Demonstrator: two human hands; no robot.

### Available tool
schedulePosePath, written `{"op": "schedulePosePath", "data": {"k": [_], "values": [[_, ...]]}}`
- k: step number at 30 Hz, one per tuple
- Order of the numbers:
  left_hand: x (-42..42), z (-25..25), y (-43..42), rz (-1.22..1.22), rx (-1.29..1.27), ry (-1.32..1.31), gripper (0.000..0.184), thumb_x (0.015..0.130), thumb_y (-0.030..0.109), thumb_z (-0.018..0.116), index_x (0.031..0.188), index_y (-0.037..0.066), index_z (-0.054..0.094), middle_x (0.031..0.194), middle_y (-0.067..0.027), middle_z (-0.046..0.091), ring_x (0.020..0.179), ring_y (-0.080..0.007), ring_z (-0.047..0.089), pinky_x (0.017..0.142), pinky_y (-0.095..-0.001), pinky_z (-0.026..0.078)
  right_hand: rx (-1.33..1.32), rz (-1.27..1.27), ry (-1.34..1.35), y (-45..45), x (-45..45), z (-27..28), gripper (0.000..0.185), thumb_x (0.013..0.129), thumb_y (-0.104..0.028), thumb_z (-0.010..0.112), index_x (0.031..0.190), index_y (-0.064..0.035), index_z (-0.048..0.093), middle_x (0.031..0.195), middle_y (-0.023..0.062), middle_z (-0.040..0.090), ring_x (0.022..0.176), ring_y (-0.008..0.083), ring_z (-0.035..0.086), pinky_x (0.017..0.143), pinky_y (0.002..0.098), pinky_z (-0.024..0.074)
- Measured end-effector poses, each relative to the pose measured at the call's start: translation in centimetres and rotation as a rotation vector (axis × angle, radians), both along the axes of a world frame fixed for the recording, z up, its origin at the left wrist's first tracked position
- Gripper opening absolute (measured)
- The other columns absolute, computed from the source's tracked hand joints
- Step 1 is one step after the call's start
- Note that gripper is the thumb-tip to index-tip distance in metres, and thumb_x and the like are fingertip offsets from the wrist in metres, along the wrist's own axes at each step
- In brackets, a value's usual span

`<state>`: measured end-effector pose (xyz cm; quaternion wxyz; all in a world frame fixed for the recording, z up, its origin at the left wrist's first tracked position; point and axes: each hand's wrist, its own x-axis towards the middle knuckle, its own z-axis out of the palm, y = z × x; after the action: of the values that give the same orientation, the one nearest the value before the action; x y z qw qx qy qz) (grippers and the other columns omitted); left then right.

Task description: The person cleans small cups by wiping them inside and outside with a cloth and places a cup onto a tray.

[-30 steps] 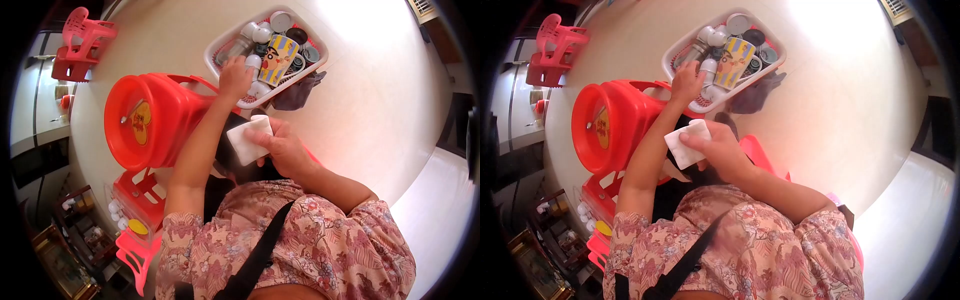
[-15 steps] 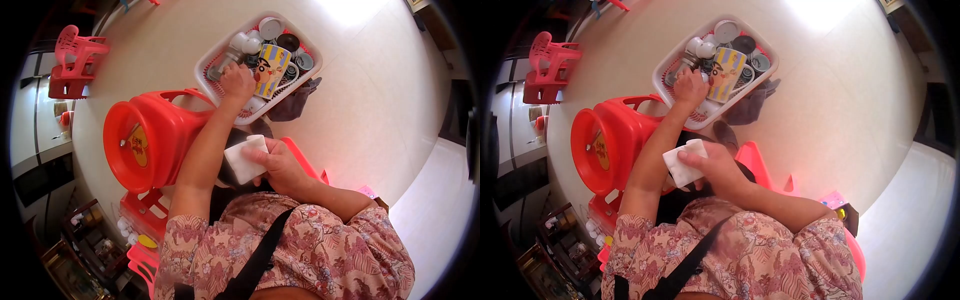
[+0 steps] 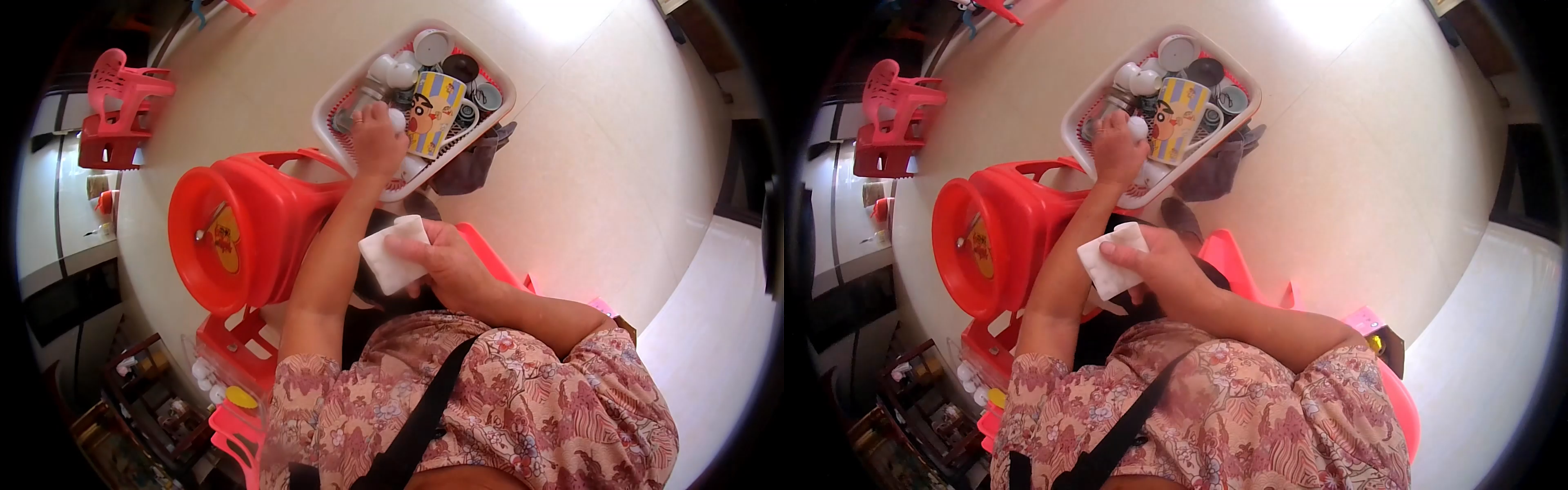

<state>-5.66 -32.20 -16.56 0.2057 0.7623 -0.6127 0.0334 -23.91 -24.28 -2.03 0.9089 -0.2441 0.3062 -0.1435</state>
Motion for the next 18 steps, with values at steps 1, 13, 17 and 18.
{"op": "schedulePosePath", "data": {"k": [1,13,17,18], "values": [[0.2,0.7,0.2,-0.011,-0.1,0.013,0.052,0.063,0.012,0.072,0.108,0.004,0.049,0.102,-0.0145,0.055,0.098,-0.0329,0.053,0.08,-0.0443,0.047,-0.015,0.004,0.0,0.0,0.0,0.0,0.03,0.088,-0.03,0.061,0.1,-0.0023,0.059,0.08,0.0043,0.063,0.06,0.0093,0.056,0.046,0.0214,0.0407],[3.7,11.8,14.6,0.068,-0.457,2.032,0.034,0.086,0.01,0.061,0.116,-0.001,0.051,0.105,-0.0097,0.062,0.092,-0.0187,0.06,0.078,-0.0322,0.051,-0.074,0.051,0.059,1.7,0.6,-0.5,0.025,0.086,-0.027,0.065,0.098,-0.0059,0.06,0.081,0.0033,0.065,0.062,0.0095,0.06,0.045,0.0207,0.0438],[3.1,12.3,20.7,-0.023,-0.609,2.004,0.039,0.086,0.011,0.062,0.122,0.0,0.05,0.111,-0.0104,0.06,0.103,-0.0214,0.058,0.083,-0.0345,0.051,-0.176,0.102,0.069,2.5,1.1,-0.8,0.024,0.088,-0.026,0.064,0.099,-0.0056,0.059,0.082,0.0041,0.065,0.063,0.0097,0.06,0.046,0.0212,0.0448],[3.0,12.5,22.0,-0.022,-0.625,2.007,0.045,0.083,0.007,0.066,0.124,0.001,0.049,0.113,-0.0102,0.059,0.107,-0.0216,0.056,0.088,-0.0344,0.05,-0.208,0.11,0.064,2.7,1.3,-0.9,0.023,0.088,-0.026,0.063,0.099,-0.0053,0.058,0.082,0.0043,0.065,0.063,0.0098,0.06,0.046,0.0213,0.0451]]}}
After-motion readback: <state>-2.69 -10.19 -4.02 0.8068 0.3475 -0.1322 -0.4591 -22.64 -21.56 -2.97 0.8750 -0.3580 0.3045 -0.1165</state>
